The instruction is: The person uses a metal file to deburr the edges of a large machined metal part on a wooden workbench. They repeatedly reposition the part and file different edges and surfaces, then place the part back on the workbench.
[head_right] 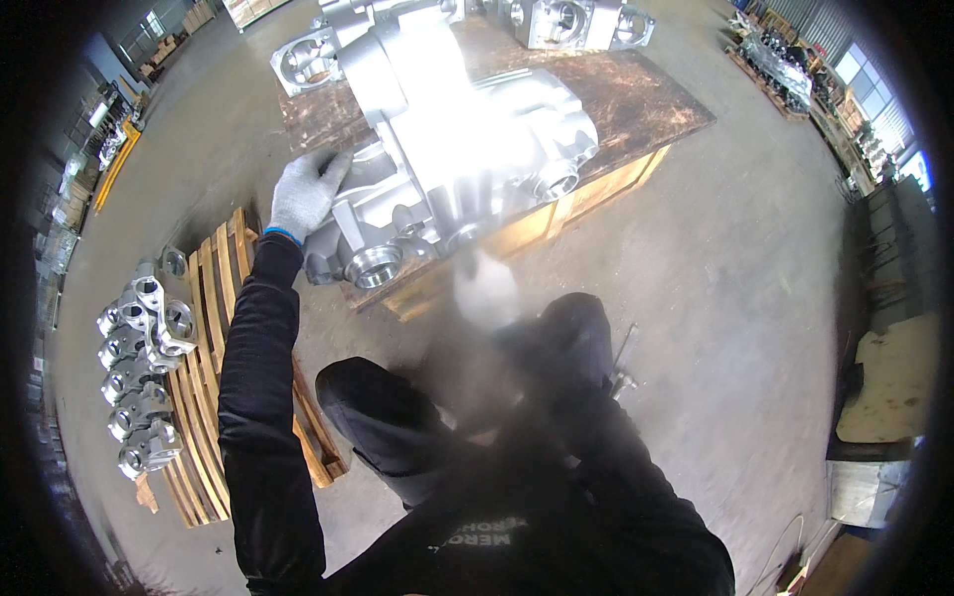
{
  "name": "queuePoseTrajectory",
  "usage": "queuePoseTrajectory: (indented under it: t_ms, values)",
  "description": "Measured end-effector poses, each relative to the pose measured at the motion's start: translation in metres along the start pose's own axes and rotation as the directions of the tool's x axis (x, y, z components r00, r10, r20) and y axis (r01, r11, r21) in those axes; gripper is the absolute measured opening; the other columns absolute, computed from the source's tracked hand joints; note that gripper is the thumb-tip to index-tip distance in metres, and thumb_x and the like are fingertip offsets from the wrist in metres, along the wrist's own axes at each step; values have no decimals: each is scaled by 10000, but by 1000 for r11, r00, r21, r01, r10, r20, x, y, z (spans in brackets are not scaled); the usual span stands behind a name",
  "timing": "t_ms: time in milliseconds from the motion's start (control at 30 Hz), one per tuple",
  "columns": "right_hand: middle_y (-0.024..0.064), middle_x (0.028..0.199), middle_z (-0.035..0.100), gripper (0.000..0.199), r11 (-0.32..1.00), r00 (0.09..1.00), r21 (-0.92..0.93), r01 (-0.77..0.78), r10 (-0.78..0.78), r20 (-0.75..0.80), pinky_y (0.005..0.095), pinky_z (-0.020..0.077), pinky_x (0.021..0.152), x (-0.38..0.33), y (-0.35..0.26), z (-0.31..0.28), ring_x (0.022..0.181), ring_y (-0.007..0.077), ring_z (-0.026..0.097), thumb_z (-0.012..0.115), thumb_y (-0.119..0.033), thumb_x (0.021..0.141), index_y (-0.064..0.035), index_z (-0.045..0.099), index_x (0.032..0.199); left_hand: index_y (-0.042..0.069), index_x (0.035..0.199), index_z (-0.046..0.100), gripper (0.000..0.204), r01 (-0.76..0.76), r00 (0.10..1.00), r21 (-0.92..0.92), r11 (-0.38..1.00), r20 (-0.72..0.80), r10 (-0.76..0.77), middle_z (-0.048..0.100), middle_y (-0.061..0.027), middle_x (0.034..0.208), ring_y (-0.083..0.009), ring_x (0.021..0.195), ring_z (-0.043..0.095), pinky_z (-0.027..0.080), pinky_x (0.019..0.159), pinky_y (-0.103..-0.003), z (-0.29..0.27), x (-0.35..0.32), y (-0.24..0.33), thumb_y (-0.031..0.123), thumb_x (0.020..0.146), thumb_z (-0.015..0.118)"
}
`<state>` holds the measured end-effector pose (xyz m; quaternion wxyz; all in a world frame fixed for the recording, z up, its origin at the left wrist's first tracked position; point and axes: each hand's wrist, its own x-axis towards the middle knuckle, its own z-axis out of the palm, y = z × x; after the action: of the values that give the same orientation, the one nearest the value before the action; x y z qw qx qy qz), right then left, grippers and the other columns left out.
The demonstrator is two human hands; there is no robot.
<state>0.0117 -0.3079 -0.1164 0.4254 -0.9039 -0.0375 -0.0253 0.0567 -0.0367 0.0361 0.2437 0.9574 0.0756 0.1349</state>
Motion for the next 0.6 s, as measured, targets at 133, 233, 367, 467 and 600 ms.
queuePoseTrajectory:
  t_ms: [133,233,367,467,600]
  values:
    - [251,948,770,430,924,928,-120,363,-346,140,412,606,814,26,-7,-42,911,376,772,656,-267,1014,50,697,1302,31,1185,751,505,-33,999,-4,999,4,33,753,-247,1100,-434,1084,709,547,929,-474,-3,-1,1,484,1033,588]
    - [119,797,716,431,977,920,214,18,-100,378,324,566,596,47,-3,-81,658,200,696,673,-278,1034,45,702,1318,36,1191,745,500,-106,994,9,994,-9,106,753,-246,1090,-434,1081,710,547,927,-476,-4,-2,-4,482,1037,581]
    - [22,709,645,405,959,942,260,-113,20,336,269,493,480,50,17,-77,531,92,595,691,-309,1057,42,731,1254,52,1158,743,490,-80,997,2,997,4,80,749,-236,1099,-435,1093,699,543,931,-494,-1,-1,-8,491,1032,569]
    - [4,690,627,359,952,983,303,-44,-13,183,275,459,483,25,33,-30,534,74,562,695,-296,1061,29,751,1203,74,1098,747,487,-65,998,2,998,4,65,745,-214,1124,-432,1111,682,538,939,-520,-1,-2,-6,512,1026,546]
    - [103,853,690,352,986,987,87,144,-149,52,330,516,685,13,40,-7,754,184,612,690,-259,1042,-5,728,1282,73,1164,746,486,-43,999,30,999,20,42,750,-225,1124,-428,1110,696,540,944,-506,-5,-3,-1,498,1037,547]
